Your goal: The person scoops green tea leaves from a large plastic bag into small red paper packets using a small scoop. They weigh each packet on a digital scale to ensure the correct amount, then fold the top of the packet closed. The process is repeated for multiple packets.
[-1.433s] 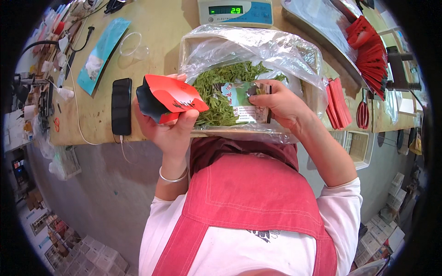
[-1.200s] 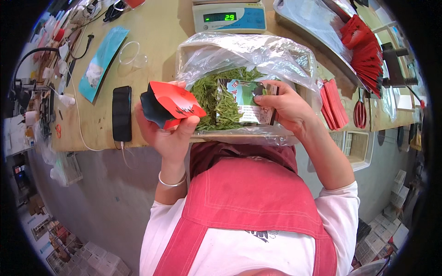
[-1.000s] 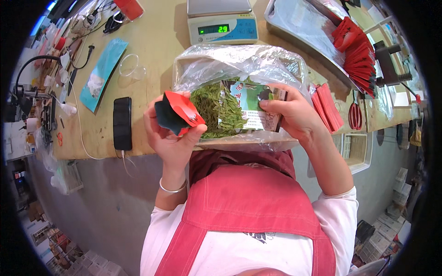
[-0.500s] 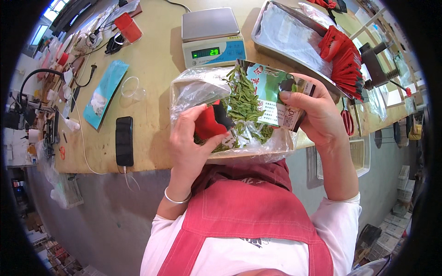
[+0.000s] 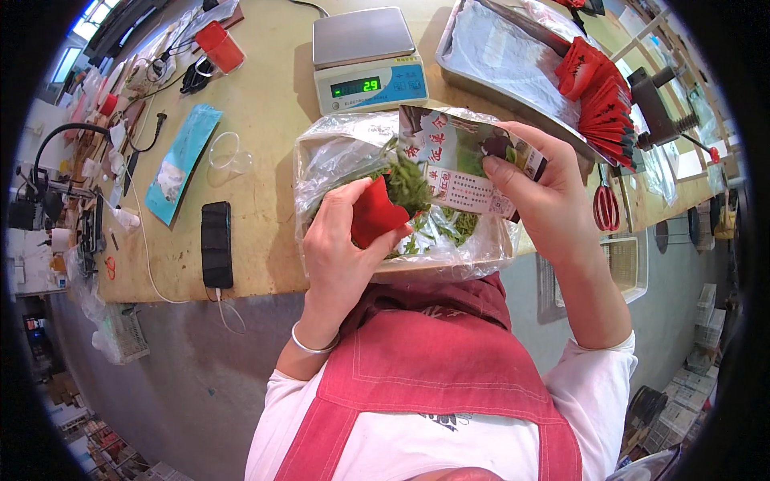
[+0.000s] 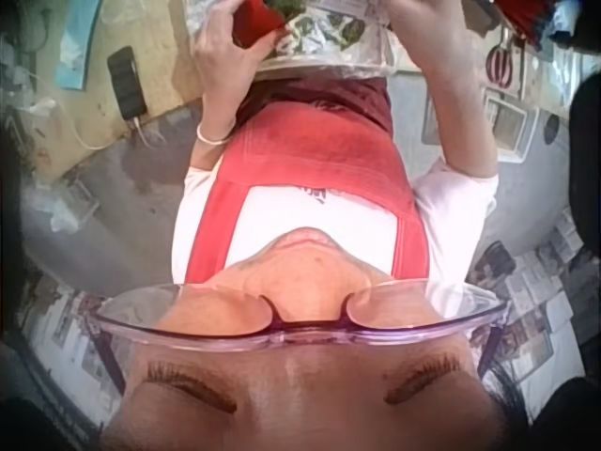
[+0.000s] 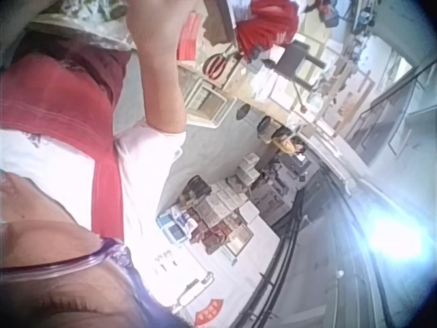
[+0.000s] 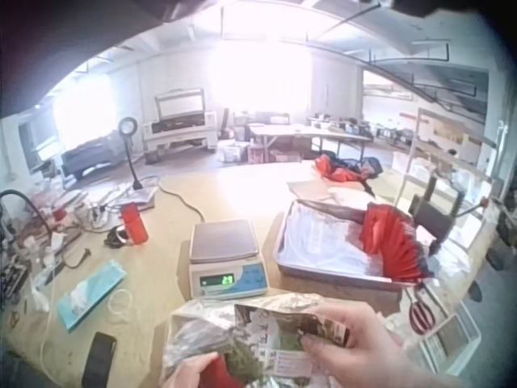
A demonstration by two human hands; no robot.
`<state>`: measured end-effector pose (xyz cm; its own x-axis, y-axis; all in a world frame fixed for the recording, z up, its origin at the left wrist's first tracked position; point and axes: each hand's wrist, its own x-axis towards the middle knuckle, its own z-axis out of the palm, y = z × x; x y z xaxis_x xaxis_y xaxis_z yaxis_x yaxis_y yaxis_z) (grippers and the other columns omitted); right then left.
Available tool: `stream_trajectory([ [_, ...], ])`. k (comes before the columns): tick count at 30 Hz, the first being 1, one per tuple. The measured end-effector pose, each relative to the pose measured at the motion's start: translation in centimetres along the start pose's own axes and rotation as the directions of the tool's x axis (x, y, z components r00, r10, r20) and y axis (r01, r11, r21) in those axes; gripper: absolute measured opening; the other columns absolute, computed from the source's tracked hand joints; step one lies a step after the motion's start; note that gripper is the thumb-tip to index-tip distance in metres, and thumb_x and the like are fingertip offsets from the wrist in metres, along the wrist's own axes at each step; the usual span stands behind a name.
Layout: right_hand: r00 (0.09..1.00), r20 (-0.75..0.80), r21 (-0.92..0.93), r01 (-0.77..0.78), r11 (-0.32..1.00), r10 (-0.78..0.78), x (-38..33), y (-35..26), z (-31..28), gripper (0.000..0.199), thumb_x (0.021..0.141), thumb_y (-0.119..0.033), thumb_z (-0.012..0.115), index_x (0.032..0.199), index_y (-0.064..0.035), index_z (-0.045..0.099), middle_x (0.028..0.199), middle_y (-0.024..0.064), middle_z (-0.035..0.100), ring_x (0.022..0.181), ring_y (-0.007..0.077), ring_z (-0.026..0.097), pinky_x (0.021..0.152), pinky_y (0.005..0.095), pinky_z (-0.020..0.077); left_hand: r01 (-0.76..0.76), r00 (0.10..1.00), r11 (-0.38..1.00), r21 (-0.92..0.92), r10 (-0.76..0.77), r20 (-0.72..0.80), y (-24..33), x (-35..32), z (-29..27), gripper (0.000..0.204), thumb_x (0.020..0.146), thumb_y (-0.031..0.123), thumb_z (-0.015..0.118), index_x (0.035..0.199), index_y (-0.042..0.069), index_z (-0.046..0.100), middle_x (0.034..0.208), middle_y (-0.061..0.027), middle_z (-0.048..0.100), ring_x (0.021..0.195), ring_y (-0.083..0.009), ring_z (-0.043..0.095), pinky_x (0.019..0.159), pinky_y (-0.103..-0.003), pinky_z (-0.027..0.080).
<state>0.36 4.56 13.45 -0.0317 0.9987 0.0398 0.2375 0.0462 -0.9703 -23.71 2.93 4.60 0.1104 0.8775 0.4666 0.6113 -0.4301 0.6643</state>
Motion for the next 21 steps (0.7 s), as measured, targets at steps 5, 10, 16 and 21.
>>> stream_trajectory([
  [5, 0.973, 0.021, -0.092, 0.233, 0.968, -0.232, -0.7, -0.7, 0.4, 0.033, 0.096, 0.004, 0.068, 0.130, 0.0035, 0.065, 0.115, 0.0078, 0.071, 0.105, 0.0102, 0.064, 0.092, 0.0287, 0.0543, 0.018, 1.000, 0.999, -0.039, -0.018, -0.005, -0.2, 0.0, 0.2, 0.070, 0.068, 0.014, 0.097, 0.128, 0.004, 0.063, 0.119, -0.0144, 0.070, 0.104, -0.0323, 0.071, 0.089, -0.040, 0.059],
  [10, 0.963, -0.027, -0.086, 0.264, 0.961, -0.267, -1.2, -1.7, 0.4, 0.028, 0.097, 0.006, 0.061, 0.124, 0.0072, 0.067, 0.110, 0.0061, 0.072, 0.104, 0.0085, 0.061, 0.092, 0.0264, 0.0514, 0.058, 0.998, 0.994, -0.094, -0.059, -0.004, -0.4, -0.1, 0.0, 0.067, 0.071, 0.010, 0.096, 0.128, 0.003, 0.061, 0.118, -0.0121, 0.070, 0.104, -0.0255, 0.072, 0.090, -0.037, 0.059],
  [16, 0.961, -0.038, -0.111, 0.268, 0.957, -0.273, -1.5, 0.0, 0.2, 0.030, 0.099, 0.005, 0.064, 0.128, 0.0031, 0.067, 0.108, 0.0033, 0.073, 0.101, 0.0077, 0.065, 0.091, 0.0256, 0.0528, 0.258, 0.944, 0.696, -0.670, -0.330, 0.020, -1.2, -0.8, -0.5, 0.067, 0.075, 0.005, 0.096, 0.130, 0.001, 0.058, 0.121, -0.0067, 0.067, 0.107, -0.0132, 0.066, 0.095, -0.031, 0.056],
  [21, 0.978, 0.203, -0.321, 0.109, 0.941, -0.044, -1.5, 5.2, 3.6, 0.030, 0.098, 0.008, 0.055, 0.126, 0.0040, 0.065, 0.099, 0.0101, 0.070, 0.091, 0.0124, 0.064, 0.084, 0.0295, 0.0518, 0.170, 0.955, 0.781, -0.601, -0.280, -0.094, -2.4, -0.6, -1.3, 0.067, 0.076, 0.004, 0.095, 0.131, 0.000, 0.057, 0.122, -0.0068, 0.068, 0.103, -0.0140, 0.067, 0.093, -0.029, 0.056],
])
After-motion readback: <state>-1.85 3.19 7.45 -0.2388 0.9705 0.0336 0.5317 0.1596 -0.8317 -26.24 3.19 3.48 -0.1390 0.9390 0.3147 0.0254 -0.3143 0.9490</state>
